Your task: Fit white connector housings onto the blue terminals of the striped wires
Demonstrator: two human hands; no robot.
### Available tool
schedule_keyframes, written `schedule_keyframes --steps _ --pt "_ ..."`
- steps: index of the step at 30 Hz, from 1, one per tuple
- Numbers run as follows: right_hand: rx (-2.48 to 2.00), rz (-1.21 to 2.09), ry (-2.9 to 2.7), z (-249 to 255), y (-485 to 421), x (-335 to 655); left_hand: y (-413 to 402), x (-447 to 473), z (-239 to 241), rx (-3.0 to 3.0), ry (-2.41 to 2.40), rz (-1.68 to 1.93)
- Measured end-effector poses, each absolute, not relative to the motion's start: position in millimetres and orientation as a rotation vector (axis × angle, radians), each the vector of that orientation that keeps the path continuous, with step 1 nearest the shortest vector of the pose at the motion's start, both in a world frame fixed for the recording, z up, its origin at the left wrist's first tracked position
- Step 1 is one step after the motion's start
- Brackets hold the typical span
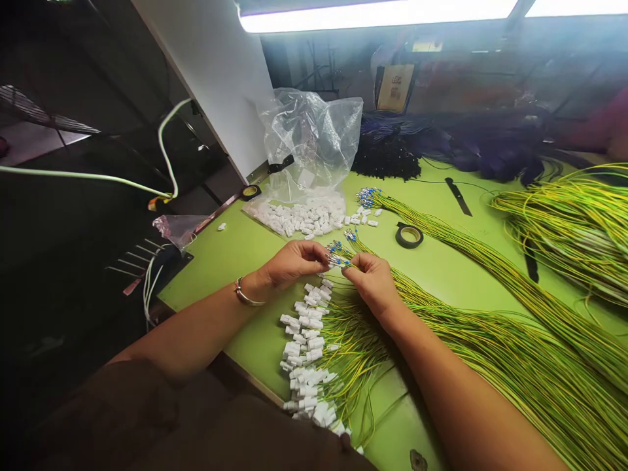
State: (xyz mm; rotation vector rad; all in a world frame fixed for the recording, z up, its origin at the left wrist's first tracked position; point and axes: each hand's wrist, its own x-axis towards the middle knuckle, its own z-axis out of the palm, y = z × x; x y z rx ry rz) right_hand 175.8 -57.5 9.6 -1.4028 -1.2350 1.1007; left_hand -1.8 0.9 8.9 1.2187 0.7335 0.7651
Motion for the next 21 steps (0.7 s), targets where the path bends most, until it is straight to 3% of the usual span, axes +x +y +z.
schedule_keyframes --steps 4,12,21 --pt "-1.395 1.103 -1.327 8.4 -56.9 178.0 -2.3 2.4 11.3 1.435 0.762 0.837" --pt "-1.389 1.305 -1.242 6.2 -58.4 184.1 0.9 1.5 -1.8 1.121 0.747 0.729" --pt "-1.424 1.127 -1.385 3.5 -59.3 179.1 0.9 5.6 -1.8 1.206 0.836 0.72"
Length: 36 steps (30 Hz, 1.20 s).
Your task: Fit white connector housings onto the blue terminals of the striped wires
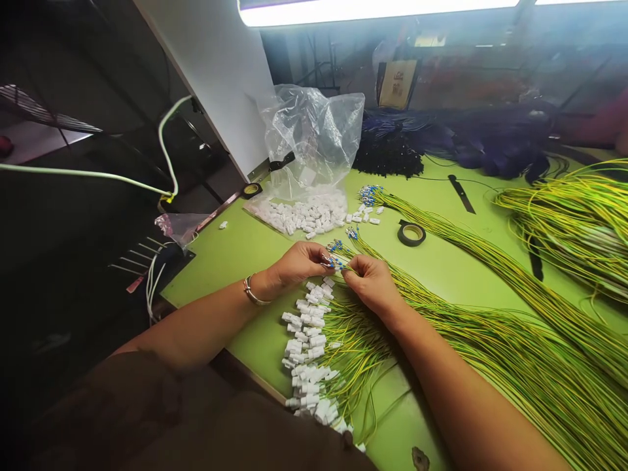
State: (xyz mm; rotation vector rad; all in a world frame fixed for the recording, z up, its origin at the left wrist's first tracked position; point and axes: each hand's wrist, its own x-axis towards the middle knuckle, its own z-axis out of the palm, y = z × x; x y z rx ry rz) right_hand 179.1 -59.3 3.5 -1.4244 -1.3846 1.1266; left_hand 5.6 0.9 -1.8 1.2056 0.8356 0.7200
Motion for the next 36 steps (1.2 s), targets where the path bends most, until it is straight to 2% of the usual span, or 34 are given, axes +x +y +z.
schedule_keyframes --steps 18,21,28,30,34,36 --pt "-1.455 1.086 -1.391 5.1 -58.6 178.6 2.0 5.1 -0.9 1.229 0.798 0.672" --pt "-1.418 1.15 -1.327 5.8 -57.5 183.5 2.2 -0.1 1.0 1.325 0.761 0.539" --pt "-1.346 1.097 -1.159 8.6 -59.2 182.0 -13.0 -10.3 23.4 1.584 0.399 -0.019" --pt "-1.362 1.087 -1.154 9.0 -60.8 177.8 -6.6 -16.1 29.7 1.687 0.471 0.07" --pt "-1.331 1.098 -1.139 6.2 -61.5 175.1 24.3 -27.0 25.0 1.816 1.151 0.745" --pt "-1.332 1.09 -1.155 3.4 -60.6 175.8 38.8 -27.9 16.0 1.942 1.365 0.903"
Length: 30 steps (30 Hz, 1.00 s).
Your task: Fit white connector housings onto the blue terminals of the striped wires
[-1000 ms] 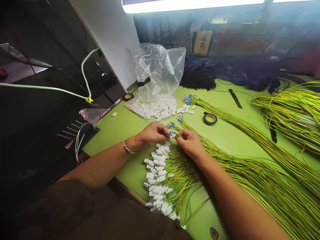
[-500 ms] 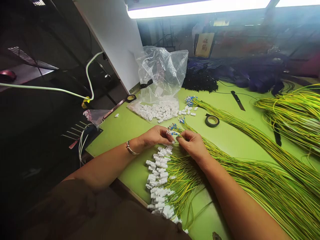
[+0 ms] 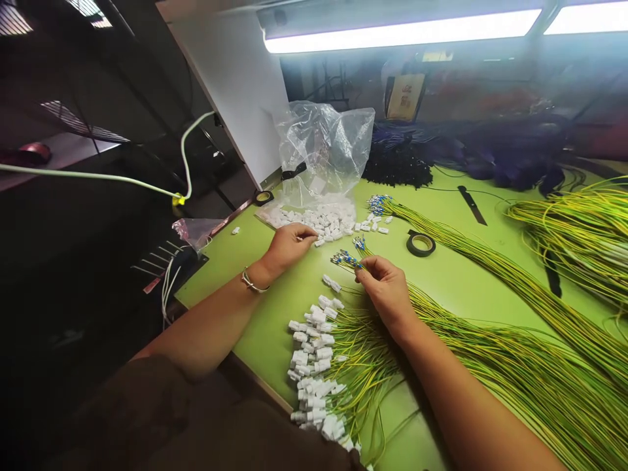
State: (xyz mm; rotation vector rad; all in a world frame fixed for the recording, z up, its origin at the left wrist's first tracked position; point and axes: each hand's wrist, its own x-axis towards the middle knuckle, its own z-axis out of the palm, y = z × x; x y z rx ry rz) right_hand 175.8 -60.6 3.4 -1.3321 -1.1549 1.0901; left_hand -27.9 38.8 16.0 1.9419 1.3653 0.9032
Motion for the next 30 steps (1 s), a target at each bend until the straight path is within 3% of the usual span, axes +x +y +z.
schedule_keyframes --steps 8,13,17,22,30 --pt "-1.381 1.076 -1.201 1.7 -57.8 172.2 47.2 -18.1 0.0 2.381 1.499 0.561" --pt "-1.379 1.062 -1.209 3.3 -58.2 171.6 45.5 -26.8 0.6 2.329 1.501 0.636" --pt "-1.362 1.094 -1.184 1.3 -57.5 174.0 36.9 -27.7 8.7 1.842 1.315 0.806" --pt "-1.35 1.089 -1.178 -0.5 -56.5 176.2 12.6 -14.4 20.0 1.102 0.903 0.632" --pt "-1.376 1.086 -1.146 3.7 -58.5 172.5 8.8 -7.3 13.3 0.761 0.836 0.598"
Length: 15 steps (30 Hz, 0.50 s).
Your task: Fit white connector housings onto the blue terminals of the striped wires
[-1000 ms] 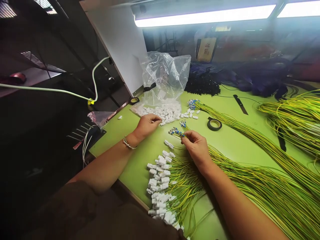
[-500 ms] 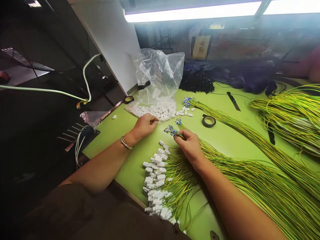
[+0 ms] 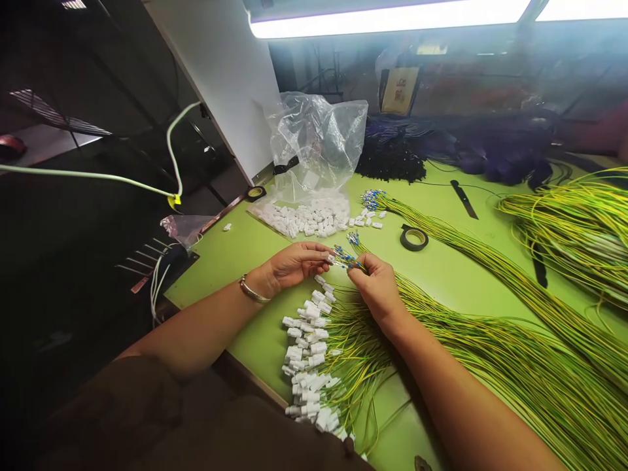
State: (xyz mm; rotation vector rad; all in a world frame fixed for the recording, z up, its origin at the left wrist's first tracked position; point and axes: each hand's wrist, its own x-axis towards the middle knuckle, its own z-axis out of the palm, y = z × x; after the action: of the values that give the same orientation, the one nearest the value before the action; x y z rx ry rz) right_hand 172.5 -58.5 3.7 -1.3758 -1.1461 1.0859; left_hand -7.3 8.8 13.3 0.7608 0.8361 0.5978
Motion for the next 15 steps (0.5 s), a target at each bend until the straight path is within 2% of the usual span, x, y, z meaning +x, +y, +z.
schedule_keyframes --steps 9,15 --pt "-1.384 1.087 -1.123 1.0 -57.3 172.6 6.4 -8.3 12.1 0.783 0.767 0.618" --pt "-1.404 1.208 -1.074 5.2 -58.3 173.1 2.1 -1.8 4.4 1.041 0.69 0.809"
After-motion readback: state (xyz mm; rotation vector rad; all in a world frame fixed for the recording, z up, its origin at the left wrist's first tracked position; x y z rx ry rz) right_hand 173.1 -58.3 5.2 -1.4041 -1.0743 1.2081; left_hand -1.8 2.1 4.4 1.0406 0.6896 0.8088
